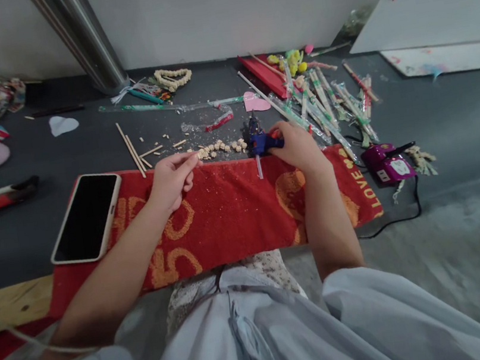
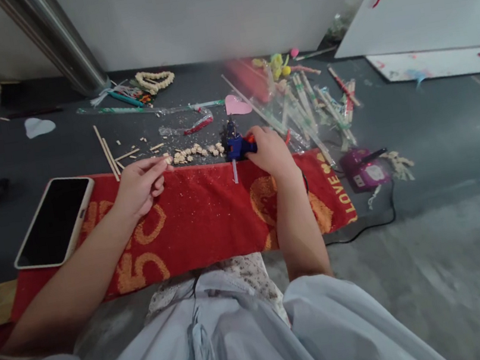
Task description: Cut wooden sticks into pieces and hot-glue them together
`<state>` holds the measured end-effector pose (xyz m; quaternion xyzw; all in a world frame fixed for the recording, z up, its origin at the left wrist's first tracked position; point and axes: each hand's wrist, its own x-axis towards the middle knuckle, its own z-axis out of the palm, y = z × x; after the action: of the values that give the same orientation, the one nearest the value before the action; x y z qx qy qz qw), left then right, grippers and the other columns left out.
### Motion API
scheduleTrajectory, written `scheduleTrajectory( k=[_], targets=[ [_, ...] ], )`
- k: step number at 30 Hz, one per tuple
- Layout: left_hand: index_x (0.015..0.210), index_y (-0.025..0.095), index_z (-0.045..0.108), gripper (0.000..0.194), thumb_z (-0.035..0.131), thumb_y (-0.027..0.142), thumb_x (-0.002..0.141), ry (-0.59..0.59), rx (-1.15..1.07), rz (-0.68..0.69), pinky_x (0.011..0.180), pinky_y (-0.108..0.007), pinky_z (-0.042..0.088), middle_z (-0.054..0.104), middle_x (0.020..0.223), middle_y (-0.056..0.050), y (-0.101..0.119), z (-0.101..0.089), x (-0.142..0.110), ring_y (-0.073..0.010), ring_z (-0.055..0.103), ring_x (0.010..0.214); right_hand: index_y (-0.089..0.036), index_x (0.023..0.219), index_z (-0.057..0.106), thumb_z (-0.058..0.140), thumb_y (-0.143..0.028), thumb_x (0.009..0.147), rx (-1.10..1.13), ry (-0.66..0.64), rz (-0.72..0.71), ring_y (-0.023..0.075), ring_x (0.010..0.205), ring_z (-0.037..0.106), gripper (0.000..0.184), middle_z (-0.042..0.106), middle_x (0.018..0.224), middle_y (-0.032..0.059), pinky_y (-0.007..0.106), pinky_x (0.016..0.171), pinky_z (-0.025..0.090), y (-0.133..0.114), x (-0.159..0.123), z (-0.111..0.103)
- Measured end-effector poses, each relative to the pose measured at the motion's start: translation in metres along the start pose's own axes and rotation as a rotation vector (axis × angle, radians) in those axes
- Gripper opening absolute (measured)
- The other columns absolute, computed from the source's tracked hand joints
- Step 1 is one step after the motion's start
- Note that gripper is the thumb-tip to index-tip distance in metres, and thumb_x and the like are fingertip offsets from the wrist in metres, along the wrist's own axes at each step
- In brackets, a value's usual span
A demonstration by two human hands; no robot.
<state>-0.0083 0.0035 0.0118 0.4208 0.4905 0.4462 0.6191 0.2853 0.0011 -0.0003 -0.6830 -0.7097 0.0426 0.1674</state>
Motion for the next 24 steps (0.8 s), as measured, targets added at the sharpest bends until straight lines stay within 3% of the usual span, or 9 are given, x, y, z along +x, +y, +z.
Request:
scheduleTrajectory(
  k=[3, 7, 10, 14, 20, 24],
  targets=[
    [0.087, 0.012, 0.071, 0.021, 0.077, 0.026, 0.071, -0.058, 0.045, -0.038, 0.033, -0.015, 0.024, 0.069, 0.074, -0.004, -0.002, 0.001, -0.003, -0.0008, 0.038, 0.041, -0.016, 0.115, 0.057, 0.066, -0.02, 0.071, 0.058, 0.023, -0.002, 0.0292, 0.096, 0.062, 0.045, 0.066, 0.103, 0.0129, 0.044, 0.088, 0.049, 0.006, 0.0, 0.0],
    [0.086, 0.012, 0.073, 0.019, 0.075, 0.027, 0.074, -0.144, 0.139, -0.081, 0.034, -0.016, 0.026, 0.069, 0.072, -0.004, -0.005, 0.0, -0.003, -0.0013, 0.039, 0.042, -0.016, 0.111, 0.059, 0.059, -0.02, 0.077, 0.032, 0.069, -0.051, 0.0268, 0.092, 0.061, 0.034, 0.065, 0.101, 0.0139, 0.042, 0.086, 0.05, -0.008, 0.004, -0.003],
    [0.087, 0.012, 0.074, 0.016, 0.072, 0.024, 0.077, -0.211, 0.212, -0.087, 0.035, -0.017, 0.028, 0.069, 0.072, -0.004, -0.007, -0.001, -0.001, -0.0024, 0.041, 0.042, -0.016, 0.107, 0.061, 0.054, -0.019, 0.082, -0.046, 0.06, -0.186, 0.0287, 0.096, 0.06, 0.027, 0.064, 0.101, 0.0148, 0.043, 0.09, 0.048, -0.035, 0.013, -0.004],
    [0.089, 0.012, 0.073, 0.015, 0.069, 0.022, 0.08, -0.243, 0.253, -0.071, 0.035, -0.019, 0.028, 0.068, 0.071, -0.003, -0.009, -0.001, 0.0, -0.0028, 0.04, 0.041, -0.013, 0.107, 0.063, 0.049, -0.018, 0.086, -0.127, -0.091, -0.401, 0.0277, 0.1, 0.059, 0.026, 0.065, 0.106, 0.017, 0.04, 0.091, 0.046, -0.077, 0.038, 0.001],
    [0.085, 0.012, 0.071, 0.01, 0.065, 0.019, 0.084, -0.266, 0.245, -0.088, 0.037, -0.019, 0.028, 0.067, 0.072, -0.002, -0.007, -0.001, 0.0, -0.002, 0.04, 0.041, -0.009, 0.105, 0.066, 0.04, -0.016, 0.093, -0.289, -0.189, -0.5, 0.0264, 0.104, 0.061, 0.029, 0.067, 0.111, 0.0174, 0.036, 0.088, 0.044, -0.133, 0.076, 0.017],
    [0.081, 0.011, 0.069, 0.011, 0.062, 0.018, 0.087, -0.273, 0.275, -0.099, 0.036, -0.02, 0.025, 0.066, 0.071, -0.001, -0.006, -0.001, -0.001, -0.0013, 0.037, 0.037, -0.009, 0.108, 0.067, 0.04, -0.014, 0.094, -0.35, -0.234, -0.518, 0.0269, 0.105, 0.063, 0.031, 0.068, 0.113, 0.0183, 0.035, 0.086, 0.045, -0.156, 0.095, 0.031]
  ],
)
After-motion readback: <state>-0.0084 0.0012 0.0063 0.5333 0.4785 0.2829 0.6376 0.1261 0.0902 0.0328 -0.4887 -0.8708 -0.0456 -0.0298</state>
